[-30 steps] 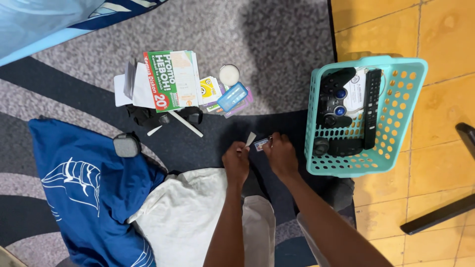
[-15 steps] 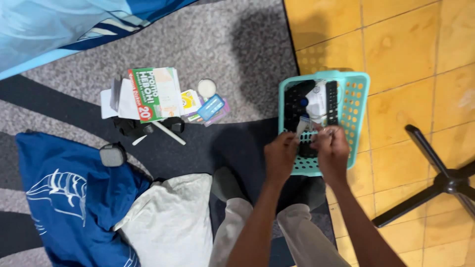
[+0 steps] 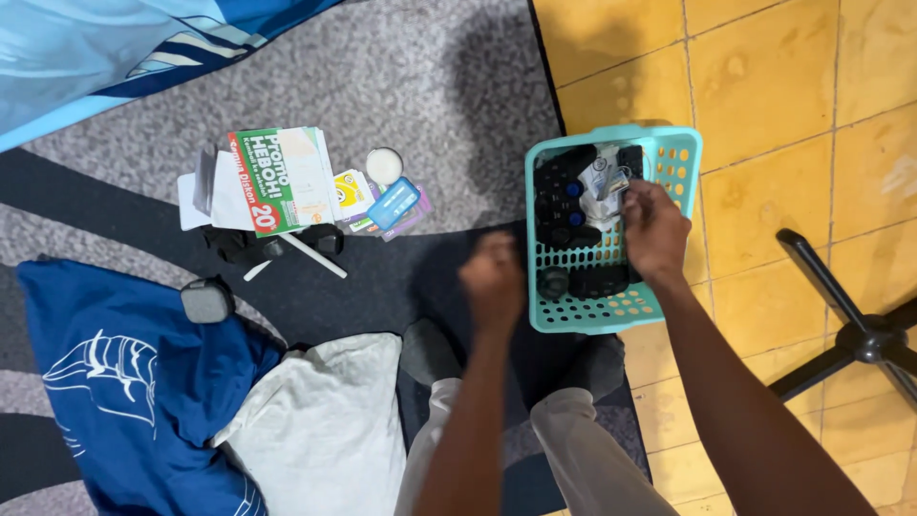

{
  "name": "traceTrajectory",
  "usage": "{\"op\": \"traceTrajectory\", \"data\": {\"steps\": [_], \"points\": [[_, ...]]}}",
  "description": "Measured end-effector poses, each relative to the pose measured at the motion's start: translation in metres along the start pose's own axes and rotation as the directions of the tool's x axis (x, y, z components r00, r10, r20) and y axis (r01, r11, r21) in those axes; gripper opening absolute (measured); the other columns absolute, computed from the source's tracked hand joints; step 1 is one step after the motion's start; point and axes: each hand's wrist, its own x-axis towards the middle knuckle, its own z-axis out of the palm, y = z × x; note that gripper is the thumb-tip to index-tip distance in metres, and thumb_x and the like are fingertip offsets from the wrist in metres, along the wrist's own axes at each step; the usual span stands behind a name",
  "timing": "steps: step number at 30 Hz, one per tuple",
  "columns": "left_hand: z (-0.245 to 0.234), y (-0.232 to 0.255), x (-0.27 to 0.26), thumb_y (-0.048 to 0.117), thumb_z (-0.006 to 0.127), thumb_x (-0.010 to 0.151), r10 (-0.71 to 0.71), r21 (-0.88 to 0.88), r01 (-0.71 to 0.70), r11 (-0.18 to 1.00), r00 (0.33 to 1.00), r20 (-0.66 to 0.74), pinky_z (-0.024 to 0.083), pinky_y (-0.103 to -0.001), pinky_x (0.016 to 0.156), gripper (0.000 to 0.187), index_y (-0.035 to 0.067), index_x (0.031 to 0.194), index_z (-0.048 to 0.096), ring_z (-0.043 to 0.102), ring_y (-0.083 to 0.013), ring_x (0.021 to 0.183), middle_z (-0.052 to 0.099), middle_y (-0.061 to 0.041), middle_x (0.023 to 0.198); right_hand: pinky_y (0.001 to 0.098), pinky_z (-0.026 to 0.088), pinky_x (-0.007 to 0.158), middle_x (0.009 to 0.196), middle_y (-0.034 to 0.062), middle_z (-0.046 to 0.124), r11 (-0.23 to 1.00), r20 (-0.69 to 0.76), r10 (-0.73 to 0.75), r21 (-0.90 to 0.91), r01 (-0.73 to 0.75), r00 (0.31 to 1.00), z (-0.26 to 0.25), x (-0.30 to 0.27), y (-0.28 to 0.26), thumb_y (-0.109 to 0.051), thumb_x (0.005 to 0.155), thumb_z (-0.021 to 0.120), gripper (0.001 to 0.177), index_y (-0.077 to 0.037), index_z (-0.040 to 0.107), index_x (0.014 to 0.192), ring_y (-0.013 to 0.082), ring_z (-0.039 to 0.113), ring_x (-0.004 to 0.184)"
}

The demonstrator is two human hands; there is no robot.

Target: Picking up various small items and electronics from the floor and desk, placing them in a basket, and then carrying a thin mattress away.

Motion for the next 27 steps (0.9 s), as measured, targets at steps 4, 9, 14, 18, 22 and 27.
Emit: {"op": "traceTrajectory", "data": {"steps": [4,9,14,18,22,27], "points": [[-0.085,-0.027,0.011,0.016,0.065,0.102,-0.155,0.271,0.207,0.940,0.967,-0.202,0.056,-0.048,0.073,0.012,0.007,0.106,0.071,0.073,-0.0395,0.085,0.074,-0.018,0.093,0.0311,0.058,0.079,0.104,0.0116,0.076,0.997,-0.012,-0.080,0.014,0.080,0.997,0.013,-0.032,0.004,-0.008,0.103,0.062,0.023,-0.002,0.068,0.124,0.0162,0.074,0.094],[-0.146,-0.034,0.034,0.014,0.070,0.093,-0.278,0.408,0.358,0.840,0.929,-0.243,0.054,-0.048,0.084,0.026,0.007,0.118,0.068,0.070,-0.0385,0.099,0.069,-0.018,0.108,0.0291,0.058,0.076,0.097,0.0108,0.076,0.991,-0.016,-0.071,0.117,0.072,0.997,0.024,-0.077,-0.012,-0.007,0.105,0.060,0.019,0.000,0.068,0.121,0.0151,0.076,0.088],[-0.151,-0.057,0.074,0.011,0.076,0.087,-0.068,0.544,0.133,0.829,0.988,-0.139,0.048,-0.048,0.103,0.060,0.009,0.142,0.053,0.055,-0.0409,0.124,0.050,-0.021,0.144,0.0270,0.057,0.072,0.090,0.0109,0.075,0.972,-0.068,-0.230,0.036,0.233,0.971,0.042,-0.100,-0.050,-0.004,0.105,0.062,0.016,0.000,0.069,0.119,0.0153,0.076,0.082],[-0.138,-0.055,0.097,0.012,0.082,0.074,-0.140,0.649,0.130,0.750,0.989,-0.036,0.045,-0.050,0.100,0.076,0.012,0.143,0.052,0.051,-0.0431,0.122,0.050,-0.020,0.139,0.0271,0.057,0.070,0.086,0.0111,0.075,0.970,-0.045,-0.228,0.072,0.231,0.973,0.064,-0.103,-0.074,-0.005,0.104,0.064,0.015,-0.001,0.071,0.116,0.0157,0.076,0.080],[-0.128,-0.056,0.099,0.014,0.081,0.078,-0.157,0.728,0.084,0.680,0.987,0.032,0.047,-0.051,0.097,0.071,0.006,0.142,0.052,0.053,-0.0408,0.122,0.053,-0.017,0.139,0.0263,0.059,0.068,0.091,0.0114,0.077,0.956,-0.038,-0.276,0.091,0.279,0.960,0.073,-0.098,-0.084,-0.005,0.103,0.063,0.014,-0.001,0.072,0.113,0.0154,0.077,0.082],[-0.108,-0.030,0.064,0.016,0.080,0.082,0.099,0.487,-0.060,0.872,0.994,-0.054,0.045,-0.054,0.100,0.059,-0.003,0.134,0.058,0.054,-0.0455,0.116,0.059,-0.024,0.127,0.0271,0.058,0.066,0.089,0.0085,0.076,0.968,-0.044,-0.226,0.101,0.230,0.973,0.075,-0.096,-0.095,-0.009,0.103,0.064,0.017,-0.002,0.073,0.116,0.0133,0.077,0.080]]}}
